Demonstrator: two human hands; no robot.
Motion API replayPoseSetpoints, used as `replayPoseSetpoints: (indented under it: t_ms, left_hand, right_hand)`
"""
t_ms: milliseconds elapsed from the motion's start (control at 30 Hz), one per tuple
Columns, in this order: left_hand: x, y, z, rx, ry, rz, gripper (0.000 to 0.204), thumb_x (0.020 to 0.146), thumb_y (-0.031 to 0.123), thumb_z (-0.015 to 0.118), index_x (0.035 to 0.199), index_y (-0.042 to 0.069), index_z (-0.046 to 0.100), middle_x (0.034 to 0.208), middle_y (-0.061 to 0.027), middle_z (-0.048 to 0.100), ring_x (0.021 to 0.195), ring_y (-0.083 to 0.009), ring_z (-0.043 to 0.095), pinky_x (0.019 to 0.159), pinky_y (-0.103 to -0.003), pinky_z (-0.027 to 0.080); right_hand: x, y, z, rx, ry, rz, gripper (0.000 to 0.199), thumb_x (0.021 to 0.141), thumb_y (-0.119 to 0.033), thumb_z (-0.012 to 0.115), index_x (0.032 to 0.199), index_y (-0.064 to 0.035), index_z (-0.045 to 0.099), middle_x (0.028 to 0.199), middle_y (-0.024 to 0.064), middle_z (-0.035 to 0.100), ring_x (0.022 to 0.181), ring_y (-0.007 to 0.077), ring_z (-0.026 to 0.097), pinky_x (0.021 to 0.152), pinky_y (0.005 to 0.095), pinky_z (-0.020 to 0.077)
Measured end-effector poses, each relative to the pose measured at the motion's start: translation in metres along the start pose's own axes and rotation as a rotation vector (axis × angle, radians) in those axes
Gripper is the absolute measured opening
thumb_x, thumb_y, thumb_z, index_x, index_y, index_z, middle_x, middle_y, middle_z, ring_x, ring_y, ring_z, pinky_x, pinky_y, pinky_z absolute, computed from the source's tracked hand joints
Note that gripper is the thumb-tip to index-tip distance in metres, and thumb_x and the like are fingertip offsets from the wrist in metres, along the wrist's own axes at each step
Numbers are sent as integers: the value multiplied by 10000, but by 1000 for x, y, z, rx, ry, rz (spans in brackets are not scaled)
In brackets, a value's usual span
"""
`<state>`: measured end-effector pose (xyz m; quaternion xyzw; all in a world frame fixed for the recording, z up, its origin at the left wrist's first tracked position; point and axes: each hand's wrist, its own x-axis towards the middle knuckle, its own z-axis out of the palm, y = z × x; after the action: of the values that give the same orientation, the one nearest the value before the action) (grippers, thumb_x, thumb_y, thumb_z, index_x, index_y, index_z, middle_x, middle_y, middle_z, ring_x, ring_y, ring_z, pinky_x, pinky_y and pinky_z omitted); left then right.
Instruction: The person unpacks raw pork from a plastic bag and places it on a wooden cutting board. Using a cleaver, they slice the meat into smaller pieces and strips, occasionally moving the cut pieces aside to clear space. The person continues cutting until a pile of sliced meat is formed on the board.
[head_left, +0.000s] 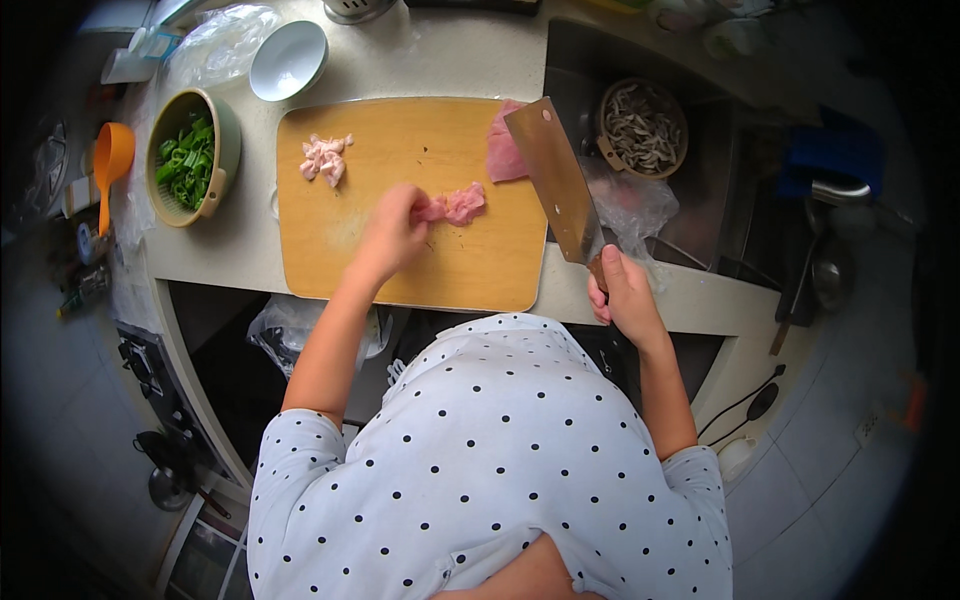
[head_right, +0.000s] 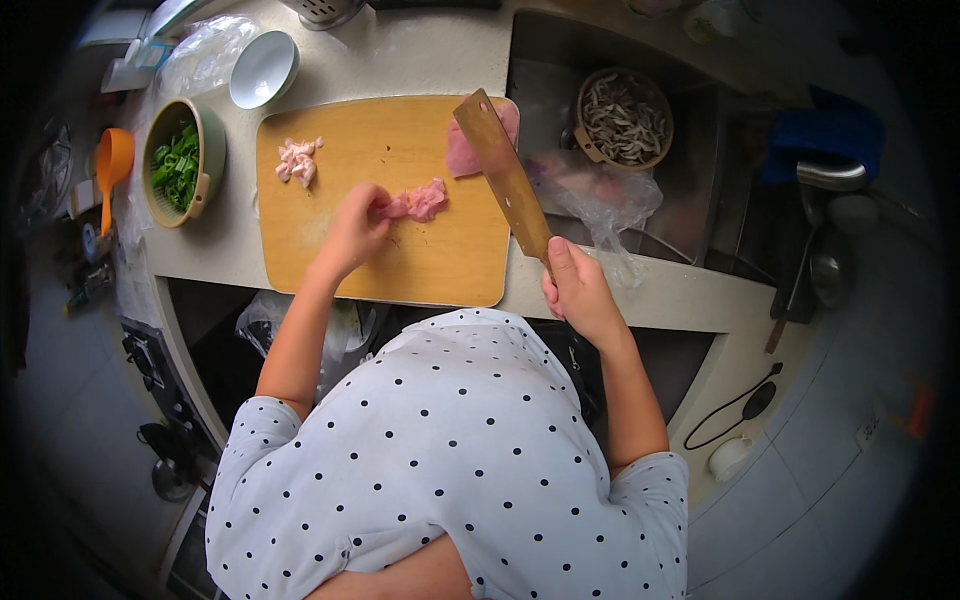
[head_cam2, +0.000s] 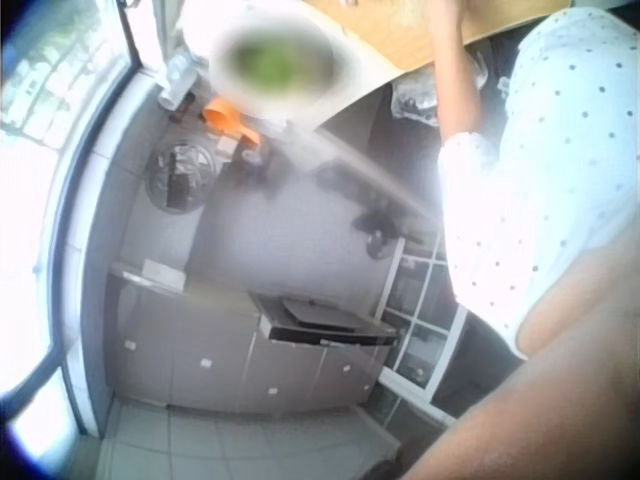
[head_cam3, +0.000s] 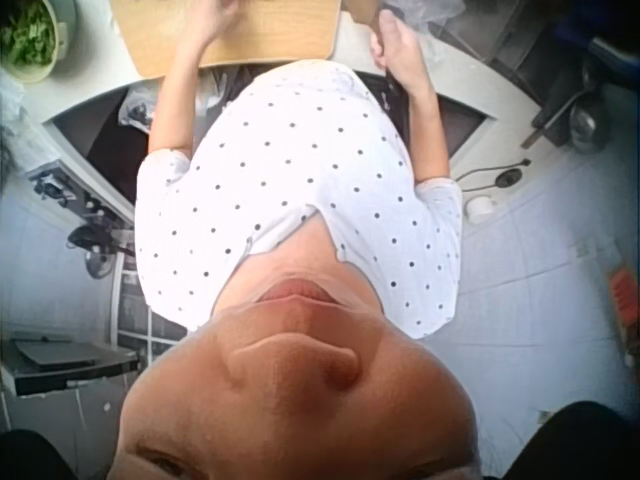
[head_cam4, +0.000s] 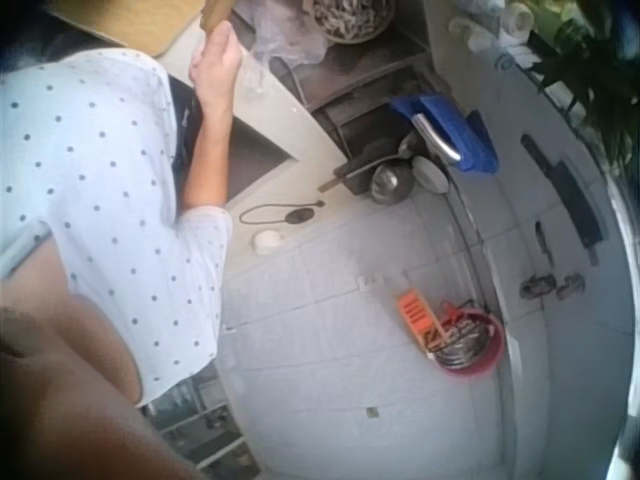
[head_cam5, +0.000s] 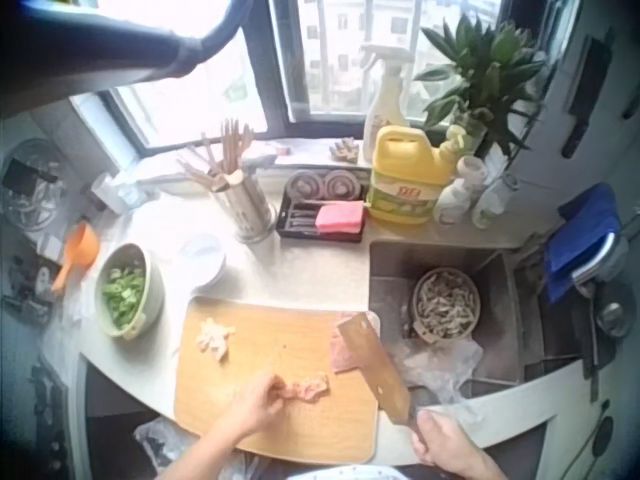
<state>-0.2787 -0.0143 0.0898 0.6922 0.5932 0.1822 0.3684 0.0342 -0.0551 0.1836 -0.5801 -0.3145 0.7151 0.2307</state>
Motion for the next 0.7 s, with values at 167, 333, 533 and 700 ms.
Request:
replayPoseSetpoints:
  t_ms: [167,333,533,700]
  left_hand:
    - [-18,4,-14,221,208,-19,220,695,-5,657,893,23,567,874,-131,560,823,-298,552,722,-358,468]
    - [-36,12,17,6,227,-313,298,696,85,751,923,15,571,933,-132,560,816,-244,554,706,-328,472]
    - [-27,7,33,210,552,39,208,709,51,733,852,6,590,835,-115,584,716,-230,583,642,-311,485]
    - [-42,-10,32,52,376,-177,105,738,5,682,817,0,613,788,-121,588,688,-240,600,626,-316,497]
  right_hand:
    - [3,2,5,-13,-22,-12,414,1007,-419,330,814,-68,435,565,-24,416,429,46,360,390,203,316]
    - [2,3,8,-17,-26,-11,449,1003,-447,313,779,-68,404,561,-4,410,413,60,355,379,212,309]
    - [0,5,13,-28,-30,-15,474,1001,-459,308,748,-67,391,557,3,409,405,66,360,372,214,305]
    - [-2,8,11,0,-42,-5,428,1003,-433,331,814,-59,418,558,-17,409,417,50,367,380,208,321]
